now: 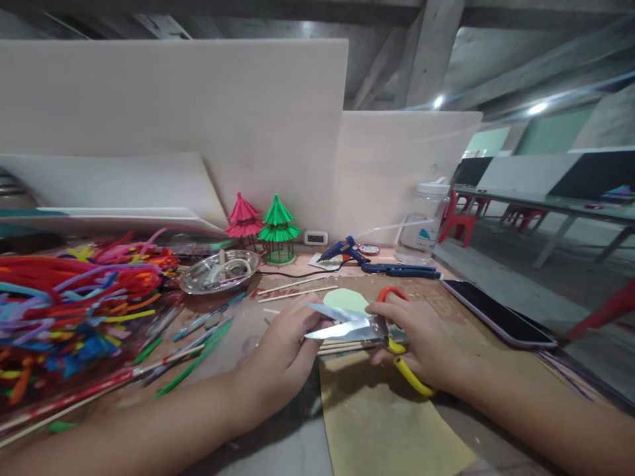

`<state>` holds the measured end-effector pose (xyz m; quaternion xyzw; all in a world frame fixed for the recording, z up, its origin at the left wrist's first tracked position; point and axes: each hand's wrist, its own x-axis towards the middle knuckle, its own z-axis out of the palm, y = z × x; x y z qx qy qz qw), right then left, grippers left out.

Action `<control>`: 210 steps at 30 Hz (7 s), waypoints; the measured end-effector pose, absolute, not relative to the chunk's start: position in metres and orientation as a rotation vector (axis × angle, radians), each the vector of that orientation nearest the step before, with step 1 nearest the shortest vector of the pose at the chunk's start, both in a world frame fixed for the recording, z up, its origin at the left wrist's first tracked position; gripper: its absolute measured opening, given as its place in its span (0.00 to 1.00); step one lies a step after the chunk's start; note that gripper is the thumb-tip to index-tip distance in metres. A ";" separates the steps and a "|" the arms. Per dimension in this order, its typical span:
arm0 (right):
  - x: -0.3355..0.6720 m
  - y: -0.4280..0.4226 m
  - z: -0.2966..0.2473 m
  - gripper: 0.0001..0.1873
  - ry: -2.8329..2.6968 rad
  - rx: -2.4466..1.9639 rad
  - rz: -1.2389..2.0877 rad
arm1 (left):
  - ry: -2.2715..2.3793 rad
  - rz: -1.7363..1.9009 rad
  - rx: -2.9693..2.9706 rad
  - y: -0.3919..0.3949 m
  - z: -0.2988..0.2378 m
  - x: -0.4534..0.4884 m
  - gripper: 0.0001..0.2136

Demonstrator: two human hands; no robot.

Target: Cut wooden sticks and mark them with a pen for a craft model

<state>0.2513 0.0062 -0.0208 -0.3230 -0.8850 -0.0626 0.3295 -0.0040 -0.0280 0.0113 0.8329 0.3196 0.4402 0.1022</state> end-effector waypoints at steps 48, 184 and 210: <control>0.251 0.013 -0.031 0.22 -2.250 -1.094 -0.012 | 0.956 1.232 2.818 -0.019 -0.009 -0.003 0.13; 0.246 0.019 -0.017 0.23 -1.852 -1.275 0.349 | 1.302 0.171 2.722 0.007 0.035 -0.029 0.08; 0.250 0.022 -0.022 0.22 -1.898 -1.224 0.309 | 1.220 -0.015 3.091 -0.002 0.008 -0.015 0.08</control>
